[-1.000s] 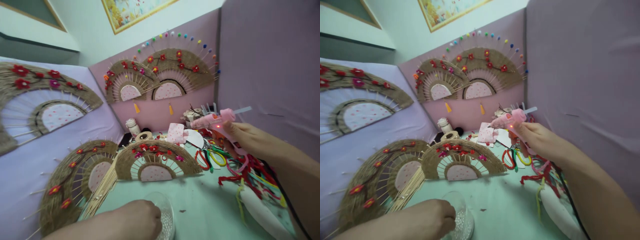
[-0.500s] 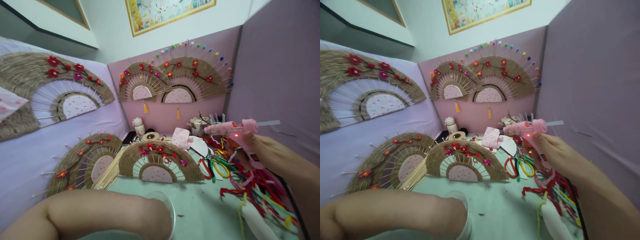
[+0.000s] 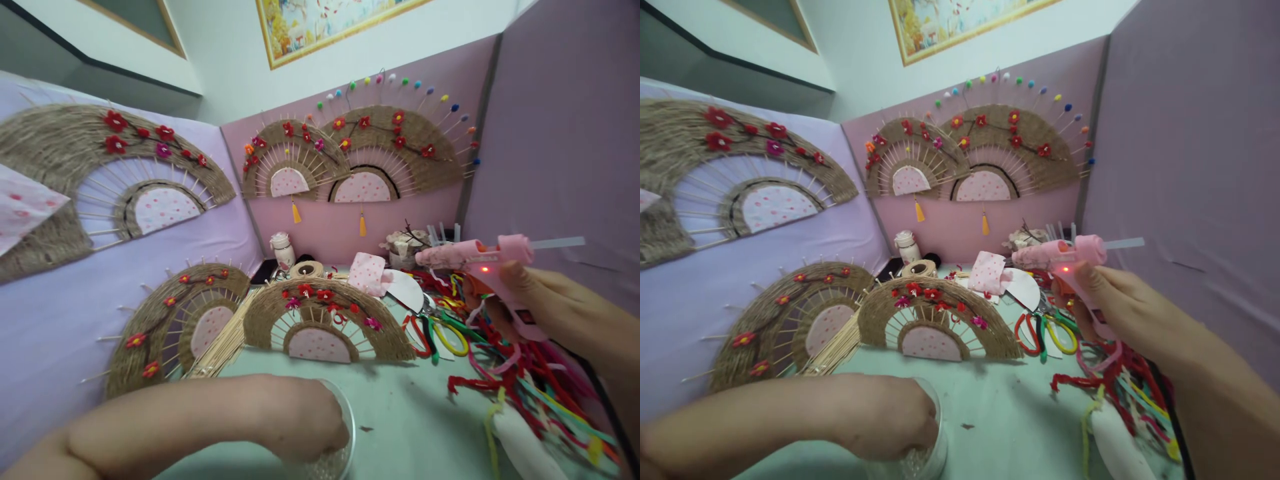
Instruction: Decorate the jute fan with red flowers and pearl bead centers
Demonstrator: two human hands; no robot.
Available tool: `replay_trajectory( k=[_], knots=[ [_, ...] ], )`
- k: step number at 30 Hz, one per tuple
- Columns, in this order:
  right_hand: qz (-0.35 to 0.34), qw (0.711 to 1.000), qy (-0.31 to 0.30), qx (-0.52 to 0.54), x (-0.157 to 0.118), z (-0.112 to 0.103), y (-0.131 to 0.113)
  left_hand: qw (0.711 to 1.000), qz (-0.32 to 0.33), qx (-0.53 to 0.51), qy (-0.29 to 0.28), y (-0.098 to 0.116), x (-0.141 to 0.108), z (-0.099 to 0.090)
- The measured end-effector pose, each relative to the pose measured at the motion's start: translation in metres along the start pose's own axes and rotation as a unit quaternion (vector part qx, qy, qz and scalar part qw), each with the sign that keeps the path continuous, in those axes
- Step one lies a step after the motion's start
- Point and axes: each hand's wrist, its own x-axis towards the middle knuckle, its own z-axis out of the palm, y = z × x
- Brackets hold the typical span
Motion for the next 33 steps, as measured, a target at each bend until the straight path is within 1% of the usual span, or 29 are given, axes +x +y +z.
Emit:
replay_trajectory(
  k=[1,3,5,7,8,10,12,14,16,18,20,22,26,28,29,31,33],
  knots=[
    [0.005,1.0,0.004,0.001,0.001,-0.001,0.002,1.0,0.009,-0.008,-0.016,0.003,-0.006,-0.011],
    [0.006,1.0,0.009,0.017,0.003,-0.001,0.005,0.997,0.016,-0.07,-0.009,0.006,-0.018,-0.03],
    [0.012,0.999,-0.001,0.037,0.006,0.0,0.008,0.986,-0.001,-0.161,0.052,0.007,-0.032,-0.041],
    [0.02,0.999,-0.014,0.045,0.008,0.003,0.011,0.96,-0.019,-0.251,0.12,0.004,-0.044,-0.043],
    [0.027,0.998,-0.018,0.048,0.009,0.004,0.012,0.944,-0.03,-0.29,0.154,0.001,-0.05,-0.041],
    [0.039,0.997,-0.024,0.054,0.011,0.008,0.013,0.905,-0.049,-0.365,0.212,-0.007,-0.058,-0.031],
    [0.046,0.997,-0.033,0.057,0.012,0.011,0.013,0.857,-0.072,-0.442,0.257,-0.019,-0.063,-0.015],
    [0.047,0.996,-0.043,0.055,0.014,0.014,0.011,0.801,-0.097,-0.511,0.298,-0.032,-0.064,0.003],
    [0.044,0.997,-0.047,0.049,0.014,0.017,0.01,0.753,-0.121,-0.551,0.338,-0.045,-0.062,0.02],
    [0.044,0.997,-0.045,0.044,0.014,0.021,0.01,0.722,-0.137,-0.566,0.372,-0.055,-0.059,0.031],
    [0.047,0.997,-0.035,0.053,0.01,0.026,0.014,0.708,-0.144,-0.566,0.397,-0.062,-0.056,0.034],
    [0.05,0.995,-0.019,0.085,0.005,0.032,0.022,0.704,-0.146,-0.554,0.42,-0.065,-0.053,0.031],
    [0.057,0.982,0.003,0.179,-0.009,0.051,0.054,0.72,-0.167,-0.495,0.457,-0.065,-0.05,0.021],
    [0.06,0.965,0.031,0.254,-0.013,0.061,0.071,0.726,-0.183,-0.467,0.471,-0.064,-0.05,0.021],
    [0.059,0.955,0.046,0.288,-0.014,0.066,0.078,0.724,-0.192,-0.459,0.478,-0.065,-0.051,0.023],
    [0.057,0.94,0.063,0.33,-0.013,0.074,0.09,0.707,-0.21,-0.455,0.499,-0.066,-0.051,0.03],
    [0.064,0.93,0.088,0.351,-0.011,0.082,0.097,0.676,-0.227,-0.471,0.519,-0.068,-0.05,0.04]
  ],
)
